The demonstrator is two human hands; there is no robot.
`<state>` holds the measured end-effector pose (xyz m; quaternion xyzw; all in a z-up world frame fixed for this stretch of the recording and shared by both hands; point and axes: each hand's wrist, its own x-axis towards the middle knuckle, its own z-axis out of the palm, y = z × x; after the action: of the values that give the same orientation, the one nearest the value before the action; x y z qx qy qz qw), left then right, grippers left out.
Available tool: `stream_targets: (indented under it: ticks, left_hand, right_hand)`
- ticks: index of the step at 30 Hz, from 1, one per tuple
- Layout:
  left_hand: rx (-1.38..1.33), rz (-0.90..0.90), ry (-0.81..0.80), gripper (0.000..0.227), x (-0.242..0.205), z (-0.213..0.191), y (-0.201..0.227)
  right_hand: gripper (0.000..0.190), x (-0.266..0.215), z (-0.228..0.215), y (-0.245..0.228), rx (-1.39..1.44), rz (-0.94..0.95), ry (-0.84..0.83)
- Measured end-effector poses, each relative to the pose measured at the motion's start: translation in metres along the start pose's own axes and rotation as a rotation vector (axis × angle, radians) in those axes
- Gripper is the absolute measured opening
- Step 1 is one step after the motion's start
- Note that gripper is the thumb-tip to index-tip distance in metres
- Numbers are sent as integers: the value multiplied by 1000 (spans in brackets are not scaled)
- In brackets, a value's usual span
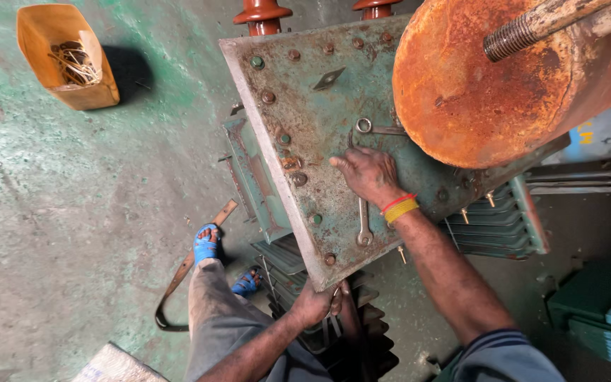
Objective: The person uses two wrenches to tighten bolts on the top plate of a large, rusty electrical transformer. After securing the bolts, the person picks up a green rag and wipes the surface of the transformer.
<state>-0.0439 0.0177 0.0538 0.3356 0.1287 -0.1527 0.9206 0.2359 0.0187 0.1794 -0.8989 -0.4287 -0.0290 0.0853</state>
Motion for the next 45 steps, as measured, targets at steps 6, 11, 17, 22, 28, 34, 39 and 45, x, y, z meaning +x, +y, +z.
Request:
stream_targets:
  ticks: [6, 11, 17, 22, 28, 34, 39, 45]
  left_hand:
    - [25, -153, -116, 33, -3, 4, 12]
    - [54, -164, -327, 42, -2, -3, 27]
    - [-153, -173, -338, 45, 6, -4, 2]
    - [-223, -207, -136, 73, -2, 3, -11]
    - [-52, -258, -66, 74, 2, -4, -41]
    - [-5, -187, -302, 62, 19, -30, -74]
    - [-47, -231, -316, 69, 35, -37, -83]
    - [-81, -193, -104, 78, 24, -18, -32]
  right_hand:
    - [31, 2, -17, 6, -4, -305, -89]
    - [31, 11, -4, 3, -7, -241, -195]
    - [35, 11, 1, 7, 72, -270, -106]
    - [43, -18, 0, 51, 32, -55, -77]
    - [28, -159, -24, 79, -157, 237, 88]
    - [42, -133, -67, 92, 16, -162, -476]
    - [43, -120, -64, 82, -23, -106, -483]
    - [45, -158, -45, 79, 6, 27, -276]
